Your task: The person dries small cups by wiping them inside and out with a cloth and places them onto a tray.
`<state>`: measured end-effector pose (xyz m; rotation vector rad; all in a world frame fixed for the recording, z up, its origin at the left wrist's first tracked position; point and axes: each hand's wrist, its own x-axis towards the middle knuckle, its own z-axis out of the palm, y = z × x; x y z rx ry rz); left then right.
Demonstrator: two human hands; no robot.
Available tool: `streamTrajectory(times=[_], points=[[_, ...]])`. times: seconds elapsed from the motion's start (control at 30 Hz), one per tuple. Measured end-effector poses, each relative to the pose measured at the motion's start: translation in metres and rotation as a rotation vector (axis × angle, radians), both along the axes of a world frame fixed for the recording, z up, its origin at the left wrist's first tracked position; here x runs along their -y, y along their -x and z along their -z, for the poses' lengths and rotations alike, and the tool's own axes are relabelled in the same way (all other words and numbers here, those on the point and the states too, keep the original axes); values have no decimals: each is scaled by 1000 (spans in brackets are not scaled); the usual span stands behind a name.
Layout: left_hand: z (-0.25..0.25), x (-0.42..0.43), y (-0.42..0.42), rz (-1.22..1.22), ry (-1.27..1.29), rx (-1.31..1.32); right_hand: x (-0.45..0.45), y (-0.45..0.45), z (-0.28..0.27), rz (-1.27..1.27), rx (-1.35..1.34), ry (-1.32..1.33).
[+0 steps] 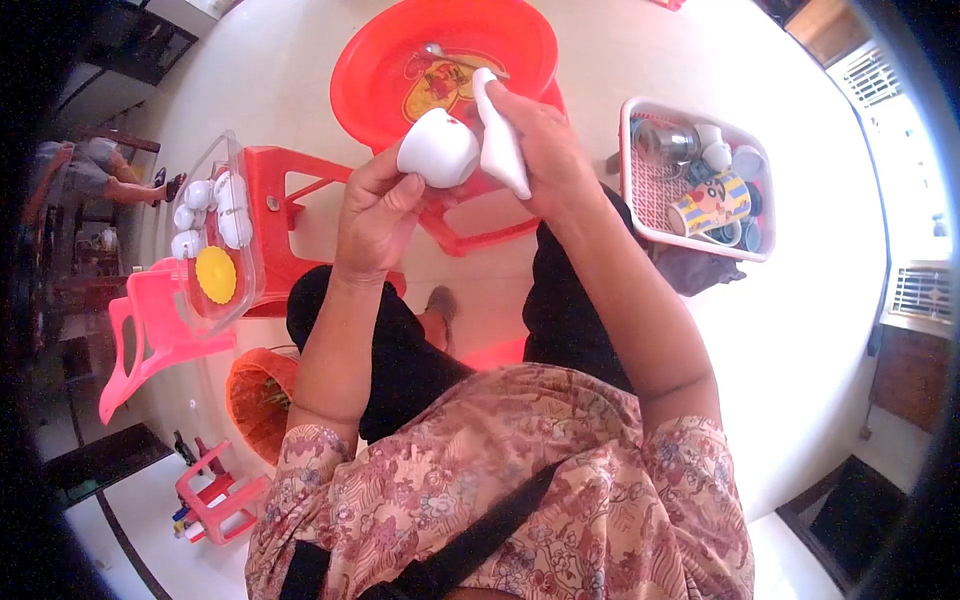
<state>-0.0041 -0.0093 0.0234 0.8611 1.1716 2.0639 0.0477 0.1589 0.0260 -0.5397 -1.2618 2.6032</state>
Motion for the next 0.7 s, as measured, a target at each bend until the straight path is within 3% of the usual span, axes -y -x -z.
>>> streamTrajectory(times=[0.07,0.17,0.27,0.3,0.4,0.43,0.53,0.67,0.7], points=[[4,-1,0,-16,-8,39,5,-7,-14,66,-11,-92],[4,-6,-1,-111,24,93,17,-9,-15,134,-41,-668],[-1,-6,-6,-210,186,-142,49,-15,-7,261,-62,-1397],[1,-6,-7,-256,248,-300,55,-16,-3,292,-89,-1433],[10,-5,-5,-219,226,-304,50,-8,7,327,-135,-1285],[9,-3,-8,-240,244,-315,45,-2,5,296,-130,-1078],[2,-7,-14,-265,251,-360,27,7,-1,135,-29,-1025],[2,-6,-12,-181,252,-316,13,7,-13,-96,33,-698],[3,-5,-11,-140,263,-276,6,7,-6,-123,-52,-911]])
